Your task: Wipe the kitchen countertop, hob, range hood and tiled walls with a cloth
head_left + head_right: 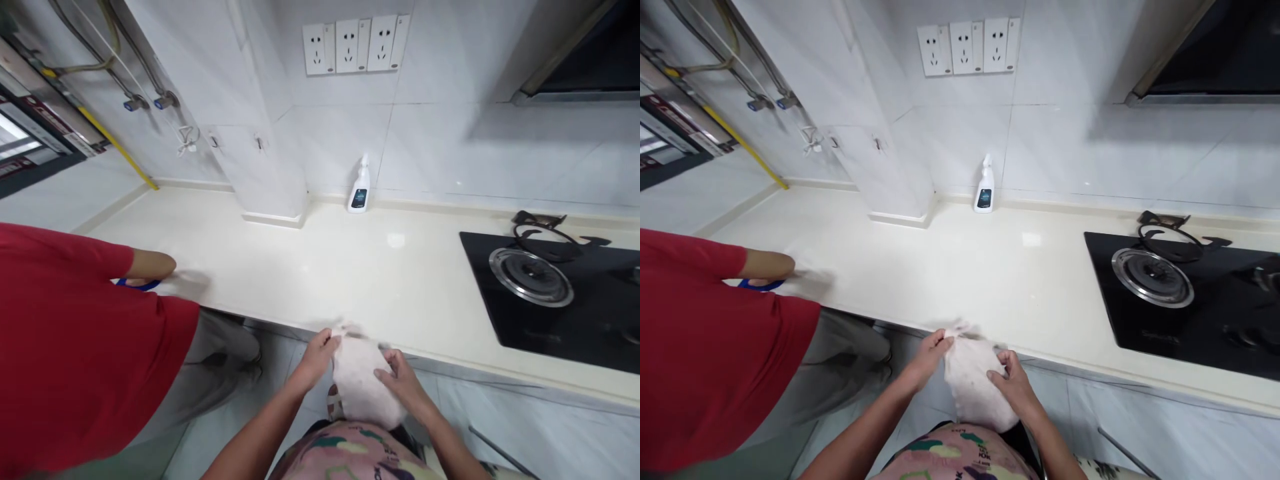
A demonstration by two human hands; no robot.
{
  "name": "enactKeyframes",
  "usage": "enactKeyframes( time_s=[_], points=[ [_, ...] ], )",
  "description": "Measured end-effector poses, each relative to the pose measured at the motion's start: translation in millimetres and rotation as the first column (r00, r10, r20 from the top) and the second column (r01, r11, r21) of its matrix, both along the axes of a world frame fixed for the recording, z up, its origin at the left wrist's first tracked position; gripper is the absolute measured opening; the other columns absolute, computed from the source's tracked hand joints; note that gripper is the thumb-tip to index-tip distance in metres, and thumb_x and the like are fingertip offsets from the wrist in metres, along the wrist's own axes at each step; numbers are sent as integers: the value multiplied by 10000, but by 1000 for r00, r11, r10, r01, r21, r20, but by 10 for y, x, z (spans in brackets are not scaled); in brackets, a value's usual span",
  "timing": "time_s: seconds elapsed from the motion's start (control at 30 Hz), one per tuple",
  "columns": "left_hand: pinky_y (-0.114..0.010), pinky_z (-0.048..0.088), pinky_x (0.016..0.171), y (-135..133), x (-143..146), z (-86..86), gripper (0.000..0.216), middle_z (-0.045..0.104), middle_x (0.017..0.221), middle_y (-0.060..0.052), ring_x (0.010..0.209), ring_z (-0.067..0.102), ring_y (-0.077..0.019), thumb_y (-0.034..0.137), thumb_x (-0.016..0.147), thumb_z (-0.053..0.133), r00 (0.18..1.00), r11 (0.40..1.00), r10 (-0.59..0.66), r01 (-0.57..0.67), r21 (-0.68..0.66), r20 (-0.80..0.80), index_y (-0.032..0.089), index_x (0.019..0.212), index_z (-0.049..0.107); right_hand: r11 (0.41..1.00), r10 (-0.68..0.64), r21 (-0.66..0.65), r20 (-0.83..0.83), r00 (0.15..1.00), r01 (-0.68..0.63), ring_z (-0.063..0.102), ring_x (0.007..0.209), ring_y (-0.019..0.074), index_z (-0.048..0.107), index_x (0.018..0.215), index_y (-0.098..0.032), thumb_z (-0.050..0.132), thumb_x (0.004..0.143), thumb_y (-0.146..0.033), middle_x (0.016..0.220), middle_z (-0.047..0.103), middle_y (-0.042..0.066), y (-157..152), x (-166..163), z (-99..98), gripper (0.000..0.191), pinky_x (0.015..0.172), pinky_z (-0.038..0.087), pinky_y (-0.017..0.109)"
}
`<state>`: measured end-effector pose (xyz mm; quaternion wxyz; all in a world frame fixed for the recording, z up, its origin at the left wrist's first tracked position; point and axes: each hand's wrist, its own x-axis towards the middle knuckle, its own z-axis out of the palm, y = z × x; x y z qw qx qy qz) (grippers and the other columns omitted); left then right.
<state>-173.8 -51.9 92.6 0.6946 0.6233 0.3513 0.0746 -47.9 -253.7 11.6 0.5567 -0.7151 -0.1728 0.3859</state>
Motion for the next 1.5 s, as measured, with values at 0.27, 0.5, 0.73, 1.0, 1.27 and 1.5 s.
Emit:
enactKeyframes(
  time_s=[0.27,0.5,0.73,1.0,1.27,1.5],
  points=[
    [-208,413,605,171,114,1236,536,630,789,-13,628,550,-102,592,748,831,968,903,-161,224,-367,195,163,980,607,985,169,16,19,985,-169,606,961,235,626,1127,-214,620,873,-714,1121,636,80,-36,117,97,561,883,516,398],
    [-173,379,572,415,365,2182,367,578,776,17,645,497,-76,503,863,744,784,792,-590,609,-52,192,158,894,622,914,316,204,186,930,-351,514,1328,324,526,1464,-221,806,756,-659,1441,570,115,457,447,1254,878,1145,404,469],
    [-196,386,517,862,412,2739,370,605,769,14,589,526,-97,499,818,745,917,918,-381,360,168,115,173,933,613,724,675,95,104,731,-683,630,897,230,745,942,-160,677,851,-733,937,707,39,507,233,1319,584,835,527,315],
    [-320,500,857,1548,1258,2424,323,670,1059,-74,955,627,-202,467,886,660,989,801,-132,72,594,59,164,996,635,856,391,391,-65,918,-337,674,1012,272,744,1037,-171,607,932,-762,1053,744,97,263,431,1707,616,972,538,399],
    [-421,532,841,909,1482,729,613,701,1031,-185,939,693,-290,719,812,609,970,961,-120,166,221,-210,145,1027,604,826,-200,391,-470,860,406,540,1395,307,624,1364,-278,641,886,-768,1518,565,80,198,1279,1040,685,1034,566,457],
    [-291,456,609,-38,1310,-254,602,659,774,-45,608,642,-184,784,753,589,867,928,-362,369,-47,-343,191,857,586,873,-325,105,-603,728,476,673,1225,311,659,1284,-204,788,801,-637,1363,676,129,-190,1448,343,662,925,618,419]
  ],
)
